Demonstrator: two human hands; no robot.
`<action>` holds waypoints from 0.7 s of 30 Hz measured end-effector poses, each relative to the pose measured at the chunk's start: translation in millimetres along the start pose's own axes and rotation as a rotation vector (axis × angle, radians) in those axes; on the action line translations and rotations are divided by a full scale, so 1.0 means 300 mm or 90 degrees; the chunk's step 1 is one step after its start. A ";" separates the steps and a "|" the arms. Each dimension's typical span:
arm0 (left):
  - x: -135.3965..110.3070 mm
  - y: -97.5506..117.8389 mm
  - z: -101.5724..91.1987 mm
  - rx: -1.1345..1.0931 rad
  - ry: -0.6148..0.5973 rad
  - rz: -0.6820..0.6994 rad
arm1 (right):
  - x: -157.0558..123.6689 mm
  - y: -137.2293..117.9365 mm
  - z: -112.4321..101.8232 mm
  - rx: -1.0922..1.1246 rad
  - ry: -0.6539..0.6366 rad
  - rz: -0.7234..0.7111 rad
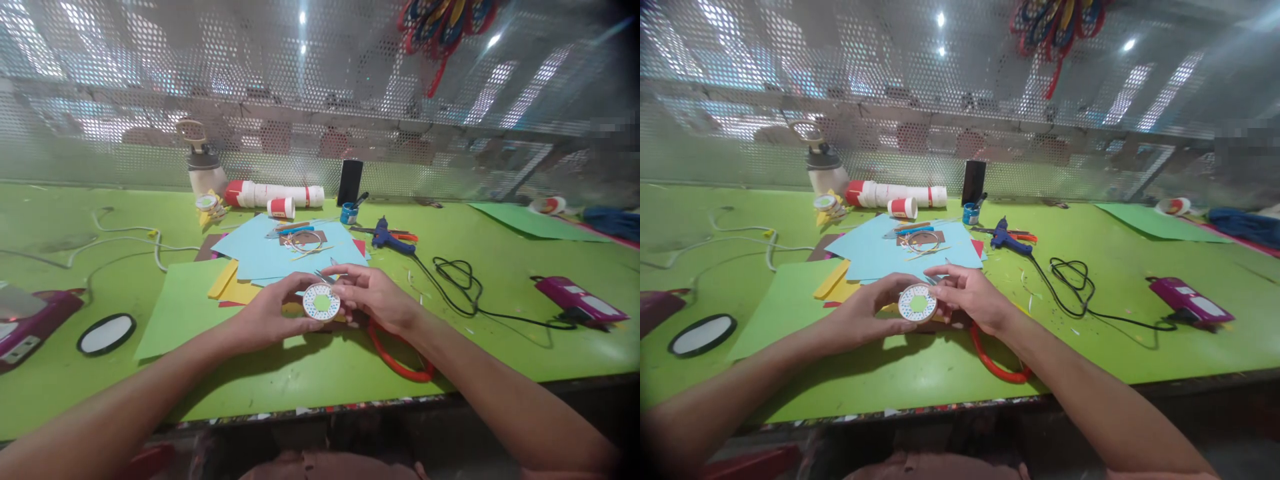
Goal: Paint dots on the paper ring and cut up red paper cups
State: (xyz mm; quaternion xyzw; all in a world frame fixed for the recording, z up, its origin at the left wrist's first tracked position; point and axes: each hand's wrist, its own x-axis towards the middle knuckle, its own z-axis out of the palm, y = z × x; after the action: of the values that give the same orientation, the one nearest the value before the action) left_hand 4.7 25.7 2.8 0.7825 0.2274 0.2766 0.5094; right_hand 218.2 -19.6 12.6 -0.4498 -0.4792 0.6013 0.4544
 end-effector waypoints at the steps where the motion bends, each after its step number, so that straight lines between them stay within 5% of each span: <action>1: 0.000 -0.001 0.000 -0.002 0.003 0.002 | 0.001 0.001 -0.001 0.002 -0.001 -0.002; 11: 0.001 -0.006 0.002 -0.066 -0.009 -0.033 | 0.008 0.013 -0.005 0.022 -0.025 -0.015; 21: 0.013 -0.033 0.000 -0.174 0.078 -0.013 | 0.002 0.014 0.001 0.054 -0.034 -0.022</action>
State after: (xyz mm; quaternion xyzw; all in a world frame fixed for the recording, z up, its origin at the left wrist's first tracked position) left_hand 6.9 31.9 -5.5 0.6853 0.2259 0.3470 0.5992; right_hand 217.2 -19.5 8.5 -0.4057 -0.4729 0.6249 0.4704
